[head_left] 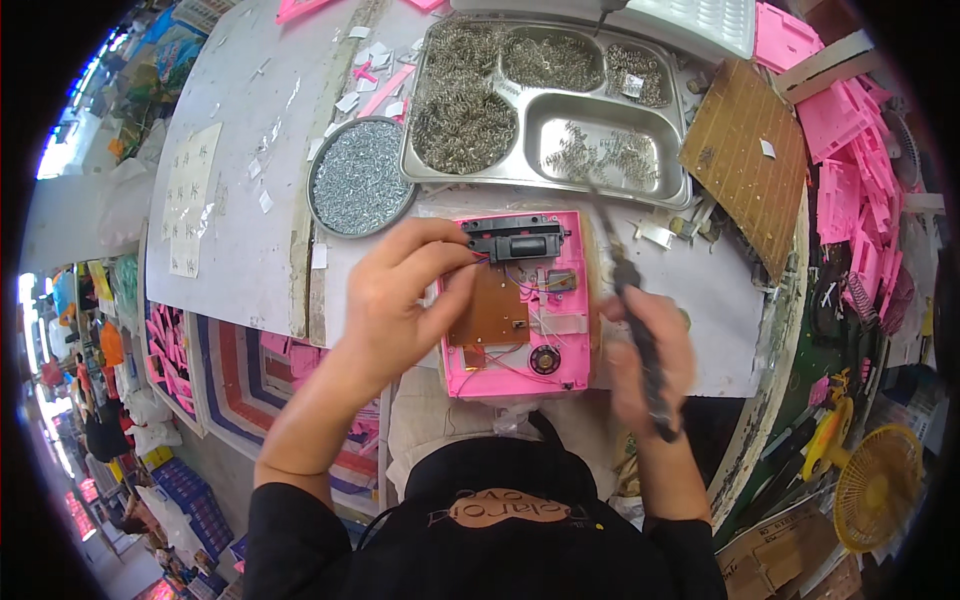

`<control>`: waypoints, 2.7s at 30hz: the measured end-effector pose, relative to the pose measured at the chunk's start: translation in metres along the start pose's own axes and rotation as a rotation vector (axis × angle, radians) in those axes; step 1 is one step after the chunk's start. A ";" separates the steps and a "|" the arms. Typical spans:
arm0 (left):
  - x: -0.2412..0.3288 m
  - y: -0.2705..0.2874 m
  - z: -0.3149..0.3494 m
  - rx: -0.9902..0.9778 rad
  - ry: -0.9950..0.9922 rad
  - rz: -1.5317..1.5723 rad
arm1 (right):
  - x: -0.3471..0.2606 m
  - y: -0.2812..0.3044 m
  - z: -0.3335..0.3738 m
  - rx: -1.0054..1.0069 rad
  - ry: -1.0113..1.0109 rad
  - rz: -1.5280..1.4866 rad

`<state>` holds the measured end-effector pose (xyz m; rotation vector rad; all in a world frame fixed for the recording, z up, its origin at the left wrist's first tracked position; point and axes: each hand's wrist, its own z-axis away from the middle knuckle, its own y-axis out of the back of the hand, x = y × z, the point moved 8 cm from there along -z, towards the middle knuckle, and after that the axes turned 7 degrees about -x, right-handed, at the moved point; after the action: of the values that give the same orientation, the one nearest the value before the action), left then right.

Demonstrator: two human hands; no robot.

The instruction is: Assembling and soldering electronic components into a pink plastic toy housing.

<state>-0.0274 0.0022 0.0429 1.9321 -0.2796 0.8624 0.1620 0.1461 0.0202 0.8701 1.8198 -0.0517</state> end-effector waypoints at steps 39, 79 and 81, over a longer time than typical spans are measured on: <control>-0.024 -0.028 0.007 -0.106 0.348 0.533 | -0.020 -0.052 -0.052 -0.006 0.126 0.132; -0.010 -0.033 0.014 0.042 0.076 0.157 | -0.032 0.008 -0.037 -0.070 0.232 0.204; -0.012 -0.033 0.015 0.043 0.120 0.180 | -0.031 0.013 -0.028 -0.092 0.196 0.157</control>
<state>-0.0126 0.0043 0.0082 1.9070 -0.3700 1.1071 0.1527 0.1509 0.0627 0.9767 1.9117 0.2225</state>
